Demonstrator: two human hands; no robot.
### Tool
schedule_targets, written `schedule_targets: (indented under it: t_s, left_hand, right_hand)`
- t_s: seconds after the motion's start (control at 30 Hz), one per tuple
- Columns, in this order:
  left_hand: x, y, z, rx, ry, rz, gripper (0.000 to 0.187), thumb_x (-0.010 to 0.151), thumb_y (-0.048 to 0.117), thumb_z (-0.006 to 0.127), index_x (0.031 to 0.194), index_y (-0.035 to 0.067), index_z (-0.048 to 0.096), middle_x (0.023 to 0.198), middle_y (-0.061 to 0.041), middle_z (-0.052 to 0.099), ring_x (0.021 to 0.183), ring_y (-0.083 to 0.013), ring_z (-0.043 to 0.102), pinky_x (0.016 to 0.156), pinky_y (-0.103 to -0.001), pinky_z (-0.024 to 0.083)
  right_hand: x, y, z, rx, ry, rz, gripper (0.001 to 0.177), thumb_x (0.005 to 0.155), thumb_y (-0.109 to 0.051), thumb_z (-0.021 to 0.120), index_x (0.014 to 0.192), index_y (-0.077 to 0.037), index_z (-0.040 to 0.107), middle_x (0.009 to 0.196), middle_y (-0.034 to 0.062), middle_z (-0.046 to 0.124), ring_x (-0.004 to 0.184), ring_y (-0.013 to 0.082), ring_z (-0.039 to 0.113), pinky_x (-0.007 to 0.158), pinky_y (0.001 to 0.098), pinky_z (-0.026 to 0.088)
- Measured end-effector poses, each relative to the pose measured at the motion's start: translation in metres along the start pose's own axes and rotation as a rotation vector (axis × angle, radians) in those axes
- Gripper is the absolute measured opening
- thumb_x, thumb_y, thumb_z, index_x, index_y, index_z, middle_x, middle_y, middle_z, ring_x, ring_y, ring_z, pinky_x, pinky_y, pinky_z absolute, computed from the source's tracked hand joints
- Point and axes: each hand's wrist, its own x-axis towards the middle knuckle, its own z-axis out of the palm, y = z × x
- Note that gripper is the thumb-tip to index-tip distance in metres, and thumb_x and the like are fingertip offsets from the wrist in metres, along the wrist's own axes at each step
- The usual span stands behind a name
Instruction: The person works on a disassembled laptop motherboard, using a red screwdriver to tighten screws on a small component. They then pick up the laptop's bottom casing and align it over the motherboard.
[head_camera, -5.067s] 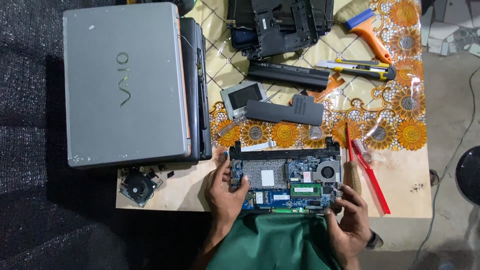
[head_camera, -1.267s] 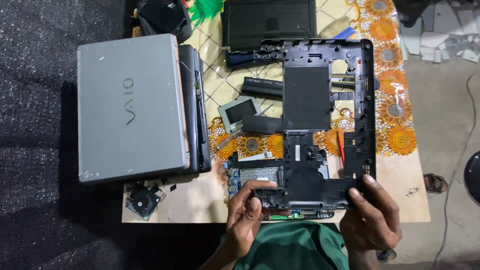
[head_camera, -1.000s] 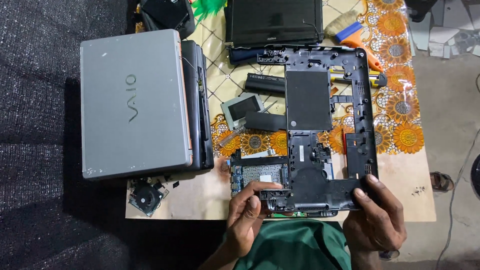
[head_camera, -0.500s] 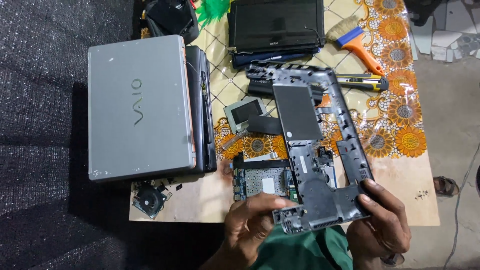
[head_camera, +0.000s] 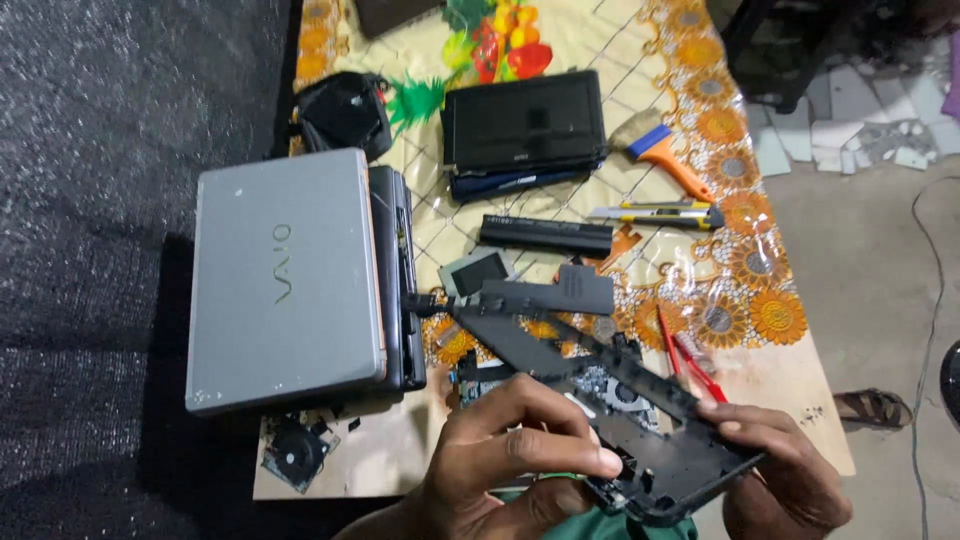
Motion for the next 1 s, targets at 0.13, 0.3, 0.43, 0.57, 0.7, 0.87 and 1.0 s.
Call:
schedule_targets:
  t_s: [0.13,0.3,0.43,0.57,0.7,0.87,1.0]
  left_hand:
    - [0.016,0.02,-0.012,-0.052,-0.1,-0.1,0.02,0.103,0.033,0.052,0.115,0.02,0.06,0.109,-0.008,0.06,0.101,-0.0239,0.063,0.092,-0.039,0.053]
    - [0.021,0.014,-0.015,-0.166,-0.024,-0.199,0.017,0.095,0.027,0.059,0.104,0.013,0.063,0.105,-0.01,0.065,0.102,-0.0246,0.064,0.088,-0.04,0.055]
    - [0.013,-0.013,-0.021,-0.261,0.036,-0.288,0.018,0.092,0.022,0.059,0.104,0.008,0.062,0.106,-0.011,0.067,0.105,-0.0267,0.066,0.09,-0.043,0.059]
    - [0.003,-0.044,-0.05,-0.132,-0.003,-0.435,0.017,0.093,0.021,0.059,0.103,0.009,0.063,0.094,-0.008,0.063,0.089,-0.0198,0.062,0.076,-0.031,0.056]
    - [0.003,-0.054,-0.067,-0.215,-0.105,-0.49,0.024,0.094,0.026,0.059,0.101,0.004,0.064,0.092,-0.011,0.062,0.09,-0.0218,0.066,0.084,-0.035,0.06]
    - [-0.015,-0.086,-0.045,-0.208,0.121,-0.34,0.017,0.093,0.021,0.062,0.094,0.005,0.065,0.083,-0.006,0.063,0.077,-0.0158,0.059,0.069,-0.028,0.052]
    - [-0.028,-0.083,-0.015,-0.236,0.406,-0.505,0.022,0.091,0.025,0.061,0.087,0.004,0.062,0.071,-0.003,0.048,0.065,-0.0135,0.049,0.057,-0.029,0.055]
  right_hand:
    - [0.001,-0.014,-0.011,-0.041,0.035,0.215,0.018,0.079,0.005,0.06,0.096,0.008,0.062,0.093,0.0221,0.067,0.092,0.0268,0.067,0.089,0.0303,0.053]
    - [-0.018,0.058,-0.023,0.341,-0.113,0.172,0.042,0.072,0.001,0.071,0.114,0.0,0.063,0.091,0.0215,0.066,0.063,0.0248,0.071,0.058,0.0276,0.063]
    - [-0.021,0.055,0.001,0.352,-0.089,0.491,0.035,0.072,-0.002,0.072,0.105,0.009,0.068,0.059,0.0215,0.063,0.053,0.028,0.064,0.081,0.0344,0.053]
    - [-0.029,0.063,0.024,0.443,-0.142,0.618,0.031,0.074,-0.001,0.07,0.103,0.012,0.067,0.078,0.0218,0.061,0.053,0.0292,0.063,0.04,0.0318,0.055]
    - [-0.049,0.083,0.041,0.58,-0.163,0.856,0.031,0.075,0.001,0.067,0.105,0.01,0.065,0.085,0.0236,0.054,0.059,0.0309,0.056,0.038,0.0325,0.049]
    - [-0.066,0.079,0.05,0.732,-0.247,1.065,0.029,0.078,0.001,0.067,0.105,0.011,0.063,0.083,0.0246,0.052,0.043,0.0265,0.053,0.036,0.0302,0.046]
    - [-0.071,0.067,0.048,0.751,-0.337,1.077,0.024,0.079,0.0,0.068,0.097,0.015,0.063,0.061,0.0232,0.056,0.039,0.0277,0.053,0.037,0.0337,0.043]
